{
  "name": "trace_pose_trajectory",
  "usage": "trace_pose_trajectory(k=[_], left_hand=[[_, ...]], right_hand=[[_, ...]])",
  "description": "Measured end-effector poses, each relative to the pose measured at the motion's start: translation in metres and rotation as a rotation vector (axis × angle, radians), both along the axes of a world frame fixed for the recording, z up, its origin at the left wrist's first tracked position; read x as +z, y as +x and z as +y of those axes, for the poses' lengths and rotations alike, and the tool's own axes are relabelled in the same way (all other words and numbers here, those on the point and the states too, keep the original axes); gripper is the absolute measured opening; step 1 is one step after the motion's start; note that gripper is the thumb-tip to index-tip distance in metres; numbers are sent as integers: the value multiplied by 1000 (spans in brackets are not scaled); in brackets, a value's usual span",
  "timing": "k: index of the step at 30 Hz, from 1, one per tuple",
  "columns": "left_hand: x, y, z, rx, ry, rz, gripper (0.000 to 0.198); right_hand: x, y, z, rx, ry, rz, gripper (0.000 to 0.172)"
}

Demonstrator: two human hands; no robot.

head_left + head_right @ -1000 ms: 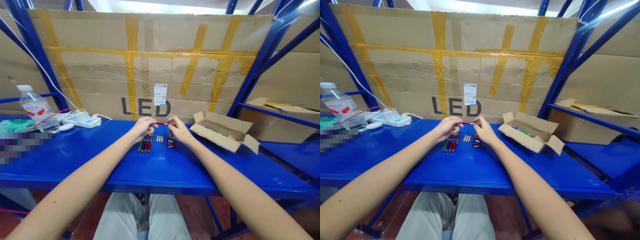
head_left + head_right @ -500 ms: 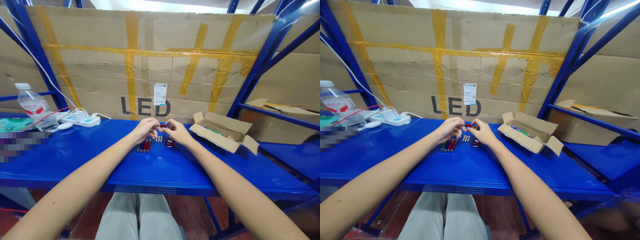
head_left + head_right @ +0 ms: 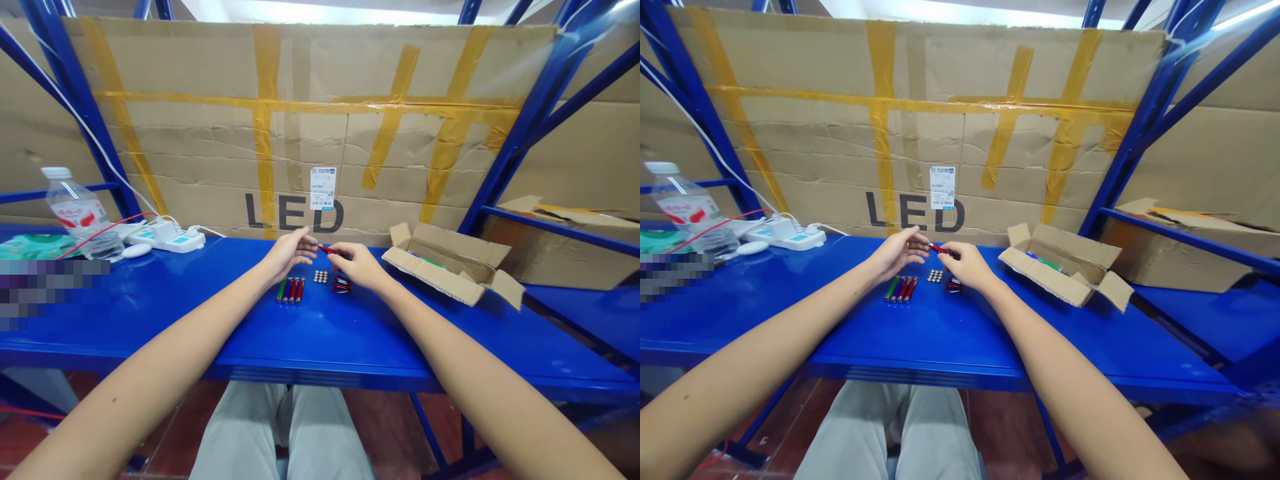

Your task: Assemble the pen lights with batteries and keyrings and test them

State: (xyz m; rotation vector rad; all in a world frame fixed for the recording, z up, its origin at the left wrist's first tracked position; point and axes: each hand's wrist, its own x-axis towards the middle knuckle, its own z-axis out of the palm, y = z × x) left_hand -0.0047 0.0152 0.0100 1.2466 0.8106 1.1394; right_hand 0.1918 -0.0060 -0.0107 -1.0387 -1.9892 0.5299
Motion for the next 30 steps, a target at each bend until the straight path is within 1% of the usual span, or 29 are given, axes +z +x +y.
trace_pose_trajectory(k=[2, 4, 6, 9, 13, 17, 22, 30], left_hand=[[2, -3, 2, -12, -27, -118, 49], [4, -6, 4, -51, -45, -212, 59], [5, -8, 4, -83, -48, -263, 65], [4, -7, 3, -116, -43, -282, 70], [3, -5, 2, -117, -53, -286, 72], [3, -3, 3, -93, -68, -287, 73], [2, -2, 2, -85, -73, -265, 74], [-1, 0, 4, -82, -74, -254, 76]], right_hand=[[1, 0, 0, -38, -10, 10, 29], [3, 0, -2, -69, -6, -2, 29], [5, 0, -3, -100, 10, -41, 31], [6, 0, -4, -173, 53, -123, 33], [5, 2, -2, -254, 58, -160, 34], [6, 2, 0, -286, 64, -151, 30], [6, 1, -1, -277, 80, -146, 29], [5, 1, -1, -270, 69, -137, 34]])
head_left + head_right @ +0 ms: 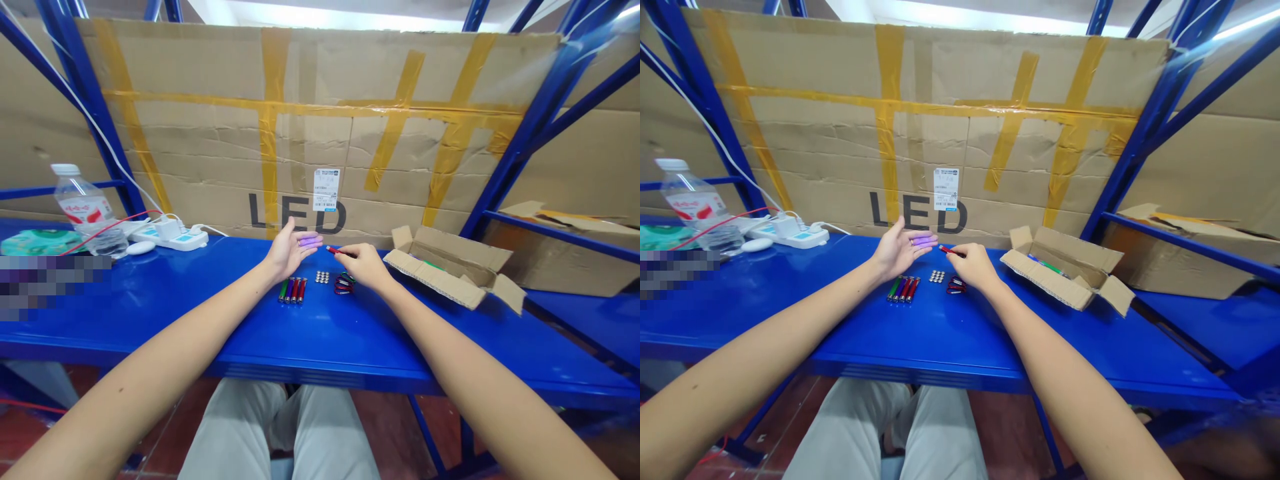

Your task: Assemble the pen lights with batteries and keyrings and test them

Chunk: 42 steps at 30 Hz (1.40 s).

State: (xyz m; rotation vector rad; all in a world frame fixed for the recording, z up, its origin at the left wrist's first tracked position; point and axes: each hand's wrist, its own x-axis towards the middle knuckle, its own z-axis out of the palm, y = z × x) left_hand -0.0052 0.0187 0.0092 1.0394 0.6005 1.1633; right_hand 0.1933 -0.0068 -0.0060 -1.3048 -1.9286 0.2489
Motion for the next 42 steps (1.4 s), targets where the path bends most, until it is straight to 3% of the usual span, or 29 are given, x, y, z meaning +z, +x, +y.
trace_pose_trajectory(k=[42], left_hand=[[-2, 2, -3, -20, -5, 32, 73]], right_hand=[[3, -2, -2, 19, -13, -3, 31]])
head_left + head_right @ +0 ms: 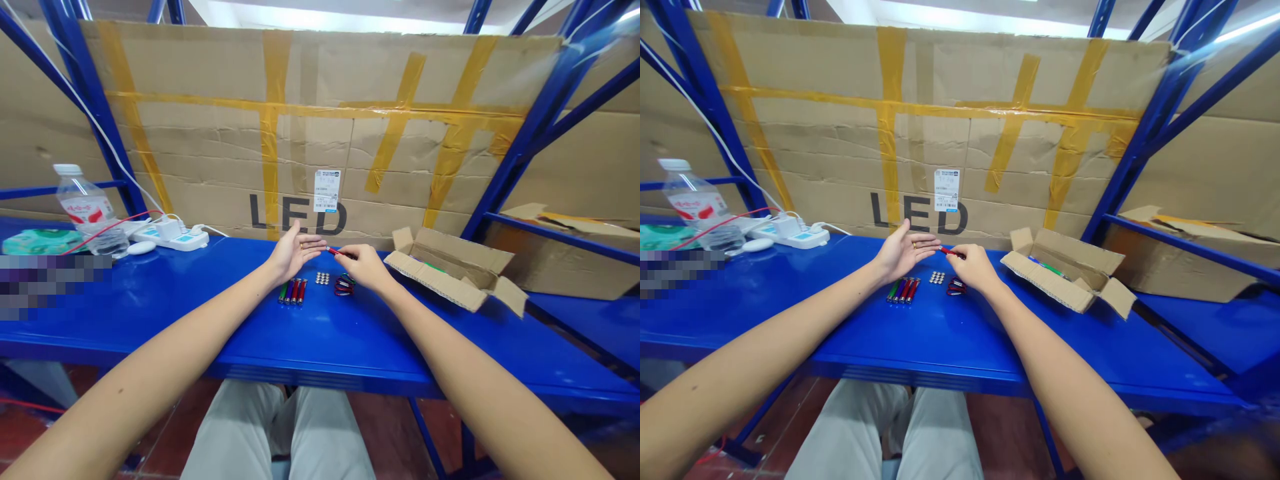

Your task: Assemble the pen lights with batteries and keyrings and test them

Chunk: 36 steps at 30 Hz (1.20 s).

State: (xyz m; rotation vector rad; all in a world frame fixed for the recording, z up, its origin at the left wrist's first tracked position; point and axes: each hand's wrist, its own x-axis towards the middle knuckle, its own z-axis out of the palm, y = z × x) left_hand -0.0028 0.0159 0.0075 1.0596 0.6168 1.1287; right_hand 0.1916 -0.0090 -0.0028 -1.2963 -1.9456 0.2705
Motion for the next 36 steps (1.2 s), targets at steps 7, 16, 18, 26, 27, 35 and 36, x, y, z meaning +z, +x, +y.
trace_pose_trajectory(k=[7, 16, 18, 26, 27, 35, 36], left_hand=[[0, 0, 1, 1, 3, 4, 75], [-1, 0, 4, 16, 4, -6, 72], [-2, -1, 4, 16, 7, -4, 72], [-1, 0, 3, 24, -2, 0, 69], [0, 0, 2, 24, -3, 0, 68], [0, 0, 3, 13, 2, -9, 68], [0, 0, 3, 11, 2, -8, 68]], right_hand=[[1, 2, 1, -10, 16, 14, 29], [1, 2, 0, -8, 11, 5, 27], [0, 2, 0, -9, 10, -3, 28], [1, 1, -1, -5, 2, -8, 29], [1, 1, -1, -8, -2, -10, 29], [0, 1, -2, 14, 6, -16, 32], [-1, 1, -2, 19, 6, -16, 33]])
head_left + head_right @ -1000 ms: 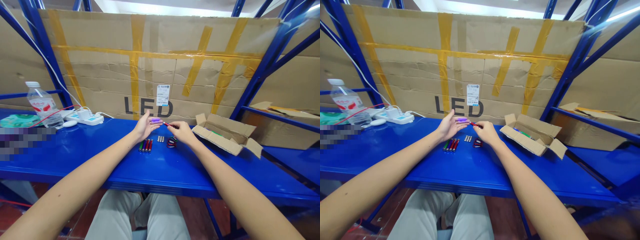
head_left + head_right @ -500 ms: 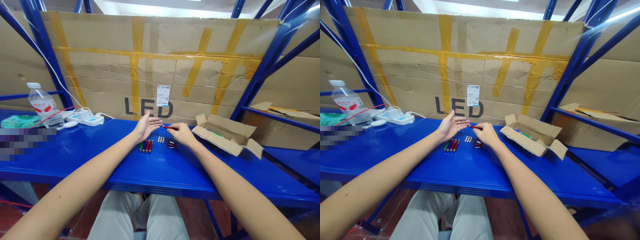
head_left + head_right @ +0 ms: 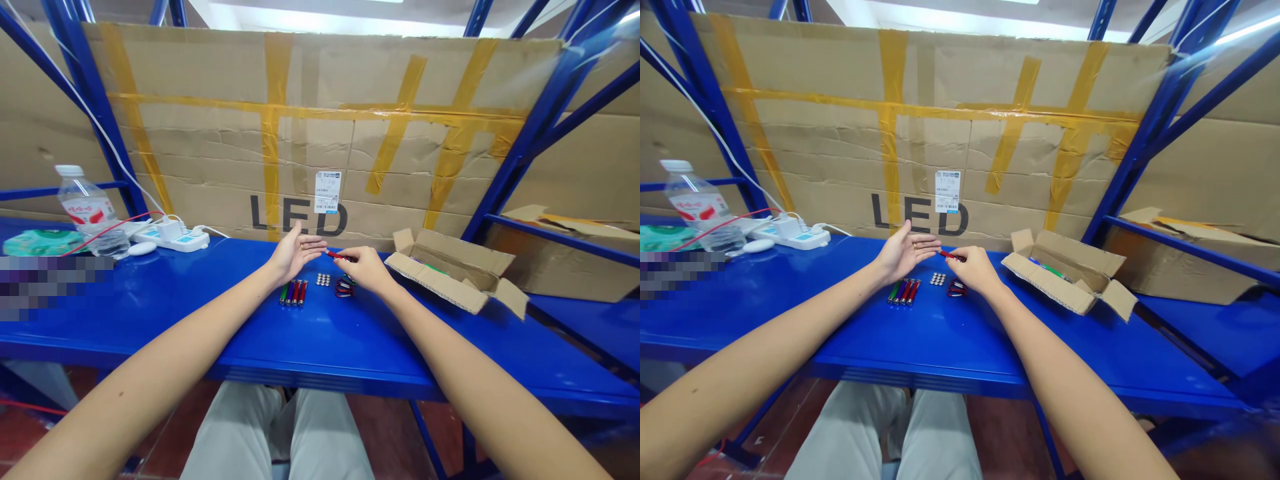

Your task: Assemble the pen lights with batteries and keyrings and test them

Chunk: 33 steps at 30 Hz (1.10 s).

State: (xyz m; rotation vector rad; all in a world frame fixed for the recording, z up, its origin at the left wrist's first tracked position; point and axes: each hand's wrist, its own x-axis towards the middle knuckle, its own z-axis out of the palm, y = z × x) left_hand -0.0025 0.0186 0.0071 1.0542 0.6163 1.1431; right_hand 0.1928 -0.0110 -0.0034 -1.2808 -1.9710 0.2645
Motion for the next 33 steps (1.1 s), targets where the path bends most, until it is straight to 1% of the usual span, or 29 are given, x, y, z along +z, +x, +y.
trace_pose_trajectory(k=[11, 17, 22, 33], left_hand=[[0, 0, -1, -1, 2, -6, 68], [-2, 0, 0, -1, 2, -6, 67], [-2, 0, 0, -3, -3, -5, 66], [-3, 0, 1, -5, -14, -18, 66]], right_hand=[[-3, 2, 2, 28, -12, 17, 37], [0, 0, 2, -21, -33, 24, 35], [4, -1, -1, -94, 10, 61, 33], [4, -1, 0, -67, 68, 84, 28]])
